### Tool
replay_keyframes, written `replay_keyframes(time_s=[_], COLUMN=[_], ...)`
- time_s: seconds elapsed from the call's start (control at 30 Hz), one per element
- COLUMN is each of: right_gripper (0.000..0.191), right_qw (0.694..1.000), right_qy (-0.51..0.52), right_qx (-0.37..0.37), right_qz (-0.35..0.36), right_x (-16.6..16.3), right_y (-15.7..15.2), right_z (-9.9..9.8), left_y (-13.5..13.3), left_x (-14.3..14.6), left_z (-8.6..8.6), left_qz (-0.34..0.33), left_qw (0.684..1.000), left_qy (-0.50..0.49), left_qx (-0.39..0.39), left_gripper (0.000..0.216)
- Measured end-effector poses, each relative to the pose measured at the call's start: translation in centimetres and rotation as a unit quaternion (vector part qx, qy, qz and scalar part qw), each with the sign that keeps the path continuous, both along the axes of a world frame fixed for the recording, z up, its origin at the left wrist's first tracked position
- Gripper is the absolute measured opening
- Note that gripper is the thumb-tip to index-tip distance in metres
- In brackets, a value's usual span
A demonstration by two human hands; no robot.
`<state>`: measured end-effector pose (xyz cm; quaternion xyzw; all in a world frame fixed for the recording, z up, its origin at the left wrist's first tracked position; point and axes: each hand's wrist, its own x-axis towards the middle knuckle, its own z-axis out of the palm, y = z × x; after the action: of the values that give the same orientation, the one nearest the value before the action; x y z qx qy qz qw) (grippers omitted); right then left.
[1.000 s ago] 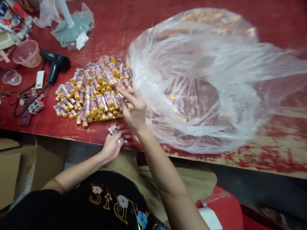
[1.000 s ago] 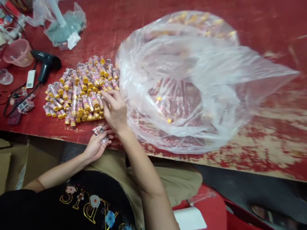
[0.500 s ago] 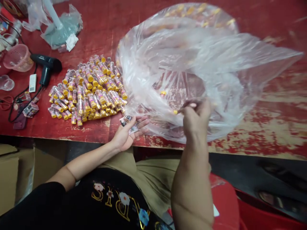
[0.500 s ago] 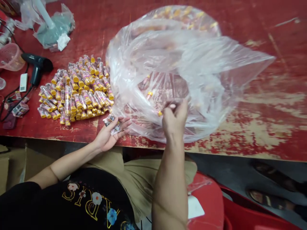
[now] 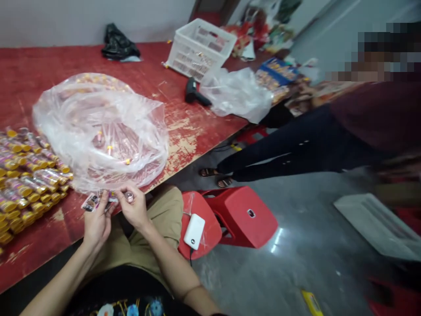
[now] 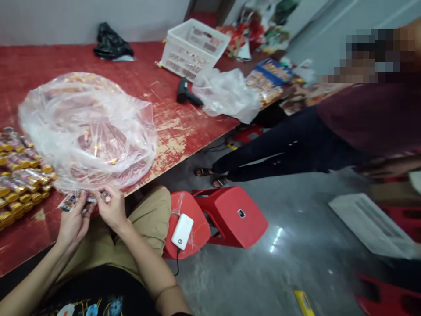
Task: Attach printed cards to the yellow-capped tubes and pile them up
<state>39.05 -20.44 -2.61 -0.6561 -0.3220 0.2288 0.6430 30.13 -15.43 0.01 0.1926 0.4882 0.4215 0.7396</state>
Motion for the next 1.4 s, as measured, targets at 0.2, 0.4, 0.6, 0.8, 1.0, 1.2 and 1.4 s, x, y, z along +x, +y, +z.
replay_keyframes(time_s=[0.2, 0.4, 0.6, 0.8, 1.0, 1.2, 1.4], right_gripper=[0.044, 0.043, 0.038, 0.028, 0.041, 0.050, 0.056], right_qw=[1.000, 0.999, 0.999, 0.985, 0.964, 0.949, 0.970], right_qy=[0.006, -0.039, -0.044, -0.144, -0.244, -0.305, -0.233], right_qx=[-0.003, 0.001, 0.029, 0.086, 0.106, 0.056, 0.042], right_qz=[-0.021, -0.022, -0.014, -0.043, -0.025, -0.050, 0.053], right_x=[-0.2, 1.3, 1.4, 1.7, 1.4, 1.3, 1.1], right_y=[0.0, -0.5, -6.0, -7.9, -7.2, -7.6, -8.3], right_z=[0.0, 0.0, 1.2, 0.8, 1.3, 1.3, 1.7], left_y=[-0.5, -0.1, -1.0, -1.1, -1.5, -1.5, -1.6], left_x=[0.1, 0.5, 0.8, 0.3, -0.3, -0.8, -1.1], left_z=[0.8, 1.0, 2.3, 1.8, 1.8, 1.7, 1.5], left_qz=[-0.035, -0.065, -0.068, -0.081, -0.117, -0.147, -0.160], left_qw=[0.999, 0.997, 0.997, 0.995, 0.992, 0.988, 0.986], left_qy=[0.016, 0.000, -0.023, -0.037, -0.048, -0.034, -0.027], left_qx=[0.032, 0.047, -0.012, -0.038, -0.028, 0.014, 0.034], left_gripper=[0.060, 0.061, 0.047, 0.064, 0.069, 0.065, 0.062])
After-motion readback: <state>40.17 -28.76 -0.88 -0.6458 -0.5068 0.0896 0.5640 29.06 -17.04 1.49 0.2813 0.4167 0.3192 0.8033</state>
